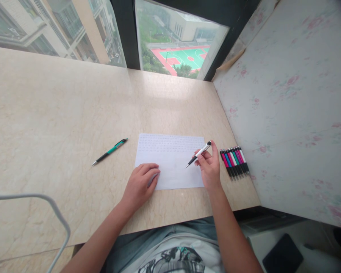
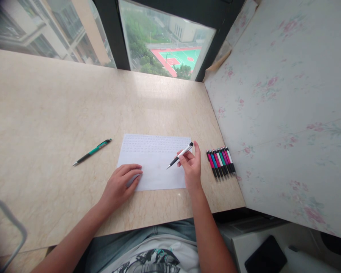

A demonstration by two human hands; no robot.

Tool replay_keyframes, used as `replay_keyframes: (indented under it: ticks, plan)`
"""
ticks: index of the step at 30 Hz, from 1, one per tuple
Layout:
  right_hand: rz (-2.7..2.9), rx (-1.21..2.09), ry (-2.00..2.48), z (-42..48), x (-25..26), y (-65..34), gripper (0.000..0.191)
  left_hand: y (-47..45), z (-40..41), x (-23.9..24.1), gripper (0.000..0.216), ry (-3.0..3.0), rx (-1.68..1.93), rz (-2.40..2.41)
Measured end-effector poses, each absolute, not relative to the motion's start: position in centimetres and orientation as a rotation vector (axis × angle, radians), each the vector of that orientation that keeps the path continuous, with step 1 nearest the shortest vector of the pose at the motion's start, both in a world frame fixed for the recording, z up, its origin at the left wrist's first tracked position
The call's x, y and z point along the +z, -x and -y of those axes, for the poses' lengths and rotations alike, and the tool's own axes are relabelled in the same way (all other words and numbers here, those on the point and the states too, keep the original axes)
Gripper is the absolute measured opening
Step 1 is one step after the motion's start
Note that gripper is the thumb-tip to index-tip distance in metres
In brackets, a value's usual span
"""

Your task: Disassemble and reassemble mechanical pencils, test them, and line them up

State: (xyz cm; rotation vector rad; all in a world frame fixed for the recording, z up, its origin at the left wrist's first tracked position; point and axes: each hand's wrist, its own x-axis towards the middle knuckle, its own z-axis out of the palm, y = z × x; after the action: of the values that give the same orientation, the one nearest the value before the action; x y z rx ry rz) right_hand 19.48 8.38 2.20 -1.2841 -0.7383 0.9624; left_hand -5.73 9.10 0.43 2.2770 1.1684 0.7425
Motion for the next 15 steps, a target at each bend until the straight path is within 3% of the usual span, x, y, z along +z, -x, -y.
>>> replay_keyframes:
  ticks: [3, 8, 11, 15]
  plan:
    - [0.597, 0.884, 1.304, -8.7, 1.7, -20.4, 0.032, 5.7, -9.1, 0.4, 0.017, -2.287, 0.728, -1.175]
    - [0.511, 0.791, 1.294, -9.3, 0.8, -22.3, 0.040, 5.5, -9.1, 0.4, 0.016, -2.337, 0.714, -1.205]
    - [0.698, 0.777, 1.358, -9.8, 0.8, -23.2, 0.029, 5.4, -9.1, 0.3, 0.016, -2.357, 0.706, -1.240]
    - [1.030, 0.756, 1.508, -10.9, 0.7, -24.1, 0.031, 5.5, -9.1, 0.2, 0.016, -2.380, 0.703, -1.260]
